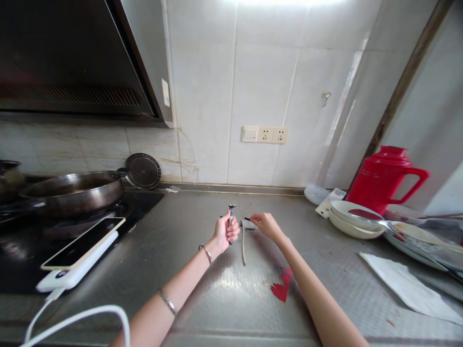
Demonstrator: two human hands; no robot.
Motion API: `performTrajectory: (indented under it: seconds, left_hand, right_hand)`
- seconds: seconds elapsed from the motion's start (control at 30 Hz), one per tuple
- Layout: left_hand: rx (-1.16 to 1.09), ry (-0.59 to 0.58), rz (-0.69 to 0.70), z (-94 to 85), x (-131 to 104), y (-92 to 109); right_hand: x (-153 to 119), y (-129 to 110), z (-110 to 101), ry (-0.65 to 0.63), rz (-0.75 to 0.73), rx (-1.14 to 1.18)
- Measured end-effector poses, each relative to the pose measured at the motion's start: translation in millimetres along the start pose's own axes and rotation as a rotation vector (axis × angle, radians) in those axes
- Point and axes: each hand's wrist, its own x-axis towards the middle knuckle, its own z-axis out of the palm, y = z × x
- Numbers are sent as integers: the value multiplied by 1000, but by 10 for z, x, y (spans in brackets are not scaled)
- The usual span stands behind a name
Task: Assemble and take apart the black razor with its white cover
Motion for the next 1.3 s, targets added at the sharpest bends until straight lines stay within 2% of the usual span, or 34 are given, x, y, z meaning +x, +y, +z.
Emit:
performTrajectory:
  seconds: [0.07, 0.2, 0.33, 0.47, 0.53, 0.67, 0.8, 0.97, 1.3]
  left_hand:
    - [-9, 27, 23, -8, 11, -6]
    - [-20, 94, 73, -14, 19, -17]
    - [-13, 126, 137, 2, 5, -23]
    - [28, 145, 197, 7, 17, -47]
    - [112, 149, 275, 2, 35, -69]
    - [430, 196, 443, 5, 52, -114]
    - [620, 254, 485, 39, 30, -140]
    - [658, 235, 475, 51, 16, -179]
    - [687, 187, 461, -41, 44, -264]
  right_hand:
    - [23, -39, 6, 20, -8, 149]
    - [40, -122, 44, 21, 10, 293]
    - [41, -138, 104, -9, 89, 429]
    - [58, -150, 94, 45, 155, 566]
    - [66, -176, 57, 80, 172, 666]
    - [63, -259, -34, 112, 194, 836]
    - [43, -340, -110, 166, 157, 882]
    - [28, -397, -169, 200, 103, 874]
    - [22, -470, -204, 214, 55, 813]
